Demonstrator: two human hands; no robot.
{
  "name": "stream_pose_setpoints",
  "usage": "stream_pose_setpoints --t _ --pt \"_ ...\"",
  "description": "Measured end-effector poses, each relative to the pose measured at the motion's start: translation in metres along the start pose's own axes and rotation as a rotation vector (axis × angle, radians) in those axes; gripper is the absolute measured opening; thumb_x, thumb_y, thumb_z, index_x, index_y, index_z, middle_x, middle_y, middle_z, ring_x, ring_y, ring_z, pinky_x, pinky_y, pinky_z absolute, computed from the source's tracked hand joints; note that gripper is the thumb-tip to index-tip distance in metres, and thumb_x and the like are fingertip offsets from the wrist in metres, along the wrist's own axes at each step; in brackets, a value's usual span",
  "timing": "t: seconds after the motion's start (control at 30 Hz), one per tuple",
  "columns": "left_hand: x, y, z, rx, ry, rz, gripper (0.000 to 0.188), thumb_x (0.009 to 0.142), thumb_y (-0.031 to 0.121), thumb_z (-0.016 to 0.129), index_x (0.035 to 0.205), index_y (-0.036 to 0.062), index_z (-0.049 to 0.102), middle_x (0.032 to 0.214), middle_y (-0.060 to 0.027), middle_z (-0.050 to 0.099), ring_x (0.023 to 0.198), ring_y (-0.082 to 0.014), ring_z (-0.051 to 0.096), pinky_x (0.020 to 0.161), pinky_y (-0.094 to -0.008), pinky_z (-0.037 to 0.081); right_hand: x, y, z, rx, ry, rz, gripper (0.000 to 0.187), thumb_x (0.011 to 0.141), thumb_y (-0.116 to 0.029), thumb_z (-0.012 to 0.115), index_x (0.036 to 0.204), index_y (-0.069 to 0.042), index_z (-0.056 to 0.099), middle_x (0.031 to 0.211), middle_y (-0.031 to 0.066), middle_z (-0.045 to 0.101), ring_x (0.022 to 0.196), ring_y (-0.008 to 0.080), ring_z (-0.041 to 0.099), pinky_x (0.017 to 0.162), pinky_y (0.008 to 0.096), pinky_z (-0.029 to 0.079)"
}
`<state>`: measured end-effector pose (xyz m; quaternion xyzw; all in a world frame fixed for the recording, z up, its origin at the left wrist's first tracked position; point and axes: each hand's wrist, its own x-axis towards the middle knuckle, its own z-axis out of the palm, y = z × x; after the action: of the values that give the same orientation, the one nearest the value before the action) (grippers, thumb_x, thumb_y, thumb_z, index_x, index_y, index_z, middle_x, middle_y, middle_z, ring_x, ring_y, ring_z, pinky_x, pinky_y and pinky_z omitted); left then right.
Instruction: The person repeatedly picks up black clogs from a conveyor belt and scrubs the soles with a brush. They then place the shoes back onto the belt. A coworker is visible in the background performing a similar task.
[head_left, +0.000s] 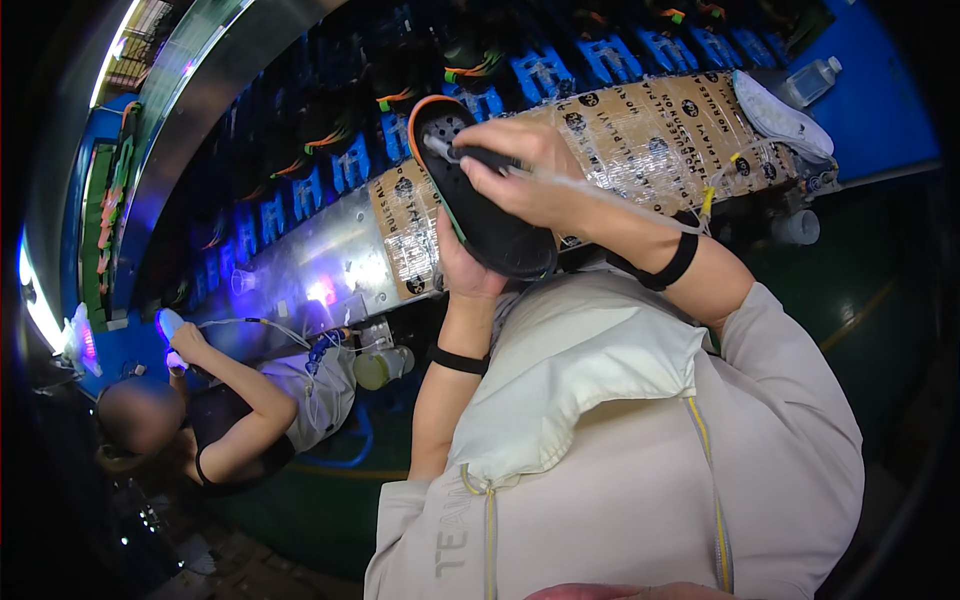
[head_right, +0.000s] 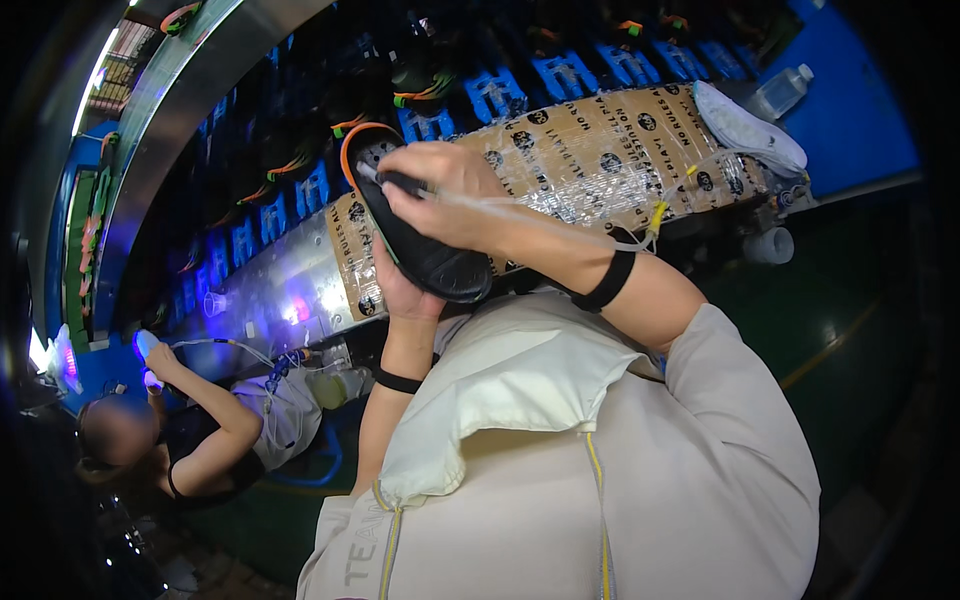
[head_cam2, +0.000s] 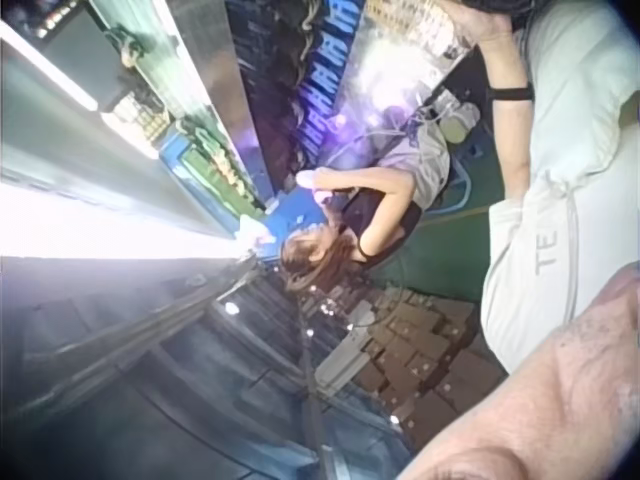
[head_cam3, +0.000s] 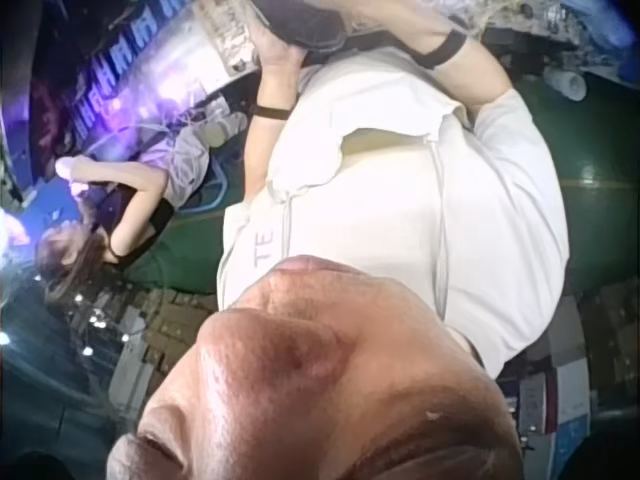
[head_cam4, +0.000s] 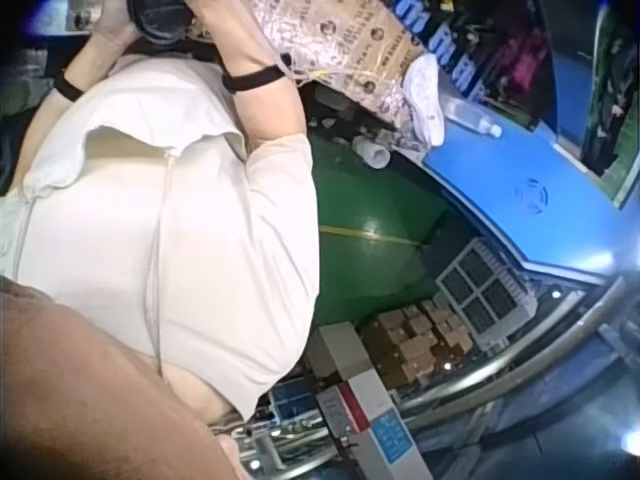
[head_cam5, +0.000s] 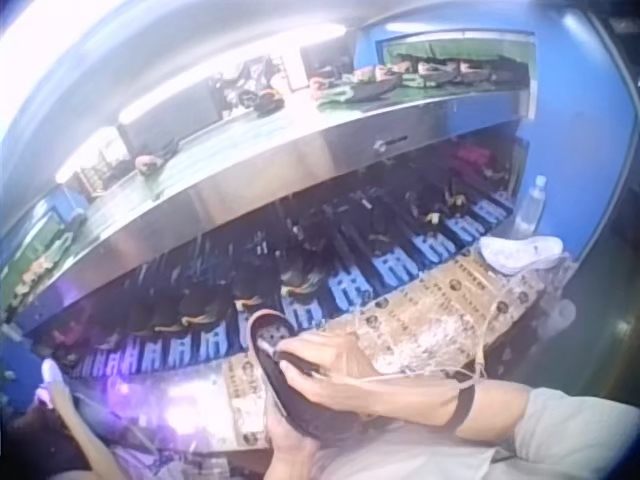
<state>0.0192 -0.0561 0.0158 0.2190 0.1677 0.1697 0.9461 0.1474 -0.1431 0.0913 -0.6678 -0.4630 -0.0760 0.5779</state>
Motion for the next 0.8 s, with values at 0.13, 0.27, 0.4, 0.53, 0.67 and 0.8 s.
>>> stream_pose_setpoints --t 0.13,0.27,0.4,0.53,0.67,0.8 --pt "0.019 0.0 -0.028 -0.078 -0.096 0.083 0.07 0.111 0.059 0.031 0.148 0.0058 0.058 0.142 -0.018 0.066 0.132 -0.0313 0.063 0.116 -0.0485 0.049 -0.005 -0.03 -0.028 -0.103 -0.512 0.023 0.018 0.086 -0.018 0.074 0.091 -0.001 0.078 0.086 0.0213 0.074 0.083 0.0397 0.073 0.076 0.0475 0.058" --pt "0.015 0.006 -0.015 -0.129 -0.403 0.061 0.062 0.113 0.052 0.035 0.149 0.0072 0.058 0.145 -0.0154 0.065 0.135 -0.0317 0.062 0.118 -0.0504 0.048 0.01 -0.046 -0.052 -0.02 -0.692 0.076 0.02 0.085 -0.021 0.075 0.094 -0.003 0.081 0.081 0.0224 0.074 0.079 0.0403 0.073 0.074 0.0483 0.059" --pt "0.011 0.006 0.003 -0.194 -0.233 0.019 0.067 0.111 0.056 0.032 0.154 0.01 0.055 0.149 -0.015 0.063 0.137 -0.033 0.061 0.117 -0.0497 0.05 0.024 -0.036 -0.034 -0.031 -0.176 0.012 0.021 0.089 -0.015 0.078 0.106 -0.003 0.08 0.091 0.0173 0.076 0.083 0.0351 0.075 0.075 0.0411 0.059" --pt "0.002 0.0 0.006 -0.166 -0.226 0.04 0.066 0.111 0.058 0.035 0.156 0.0121 0.051 0.154 -0.0127 0.058 0.14 -0.0314 0.059 0.119 -0.0495 0.048 0.026 -0.022 -0.008 -0.114 -0.004 -0.211 0.021 0.091 -0.012 0.079 0.111 -0.006 0.08 0.097 0.0119 0.076 0.088 0.0322 0.072 0.076 0.039 0.058" --pt "0.005 0.008 0.003 -0.245 -0.302 0.079 0.068 0.109 0.06 0.039 0.158 0.014 0.051 0.155 -0.011 0.058 0.143 -0.0325 0.056 0.121 -0.0496 0.046 0.022 -0.012 -0.008 0.203 -0.239 -0.265 0.026 0.09 -0.01 0.081 0.116 -0.006 0.081 0.1 0.0119 0.075 0.092 0.0297 0.07 0.081 0.0375 0.057" --pt "0.004 0.009 0.012 -0.185 -0.357 0.097 0.068 0.11 0.059 0.038 0.157 0.0117 0.051 0.156 -0.0117 0.057 0.143 -0.0316 0.056 0.123 -0.049 0.045 0.029 -0.017 -0.018 0.213 -0.022 -0.079 0.026 0.091 -0.012 0.08 0.116 -0.007 0.081 0.102 0.0102 0.076 0.093 0.029 0.07 0.091 0.0387 0.054"
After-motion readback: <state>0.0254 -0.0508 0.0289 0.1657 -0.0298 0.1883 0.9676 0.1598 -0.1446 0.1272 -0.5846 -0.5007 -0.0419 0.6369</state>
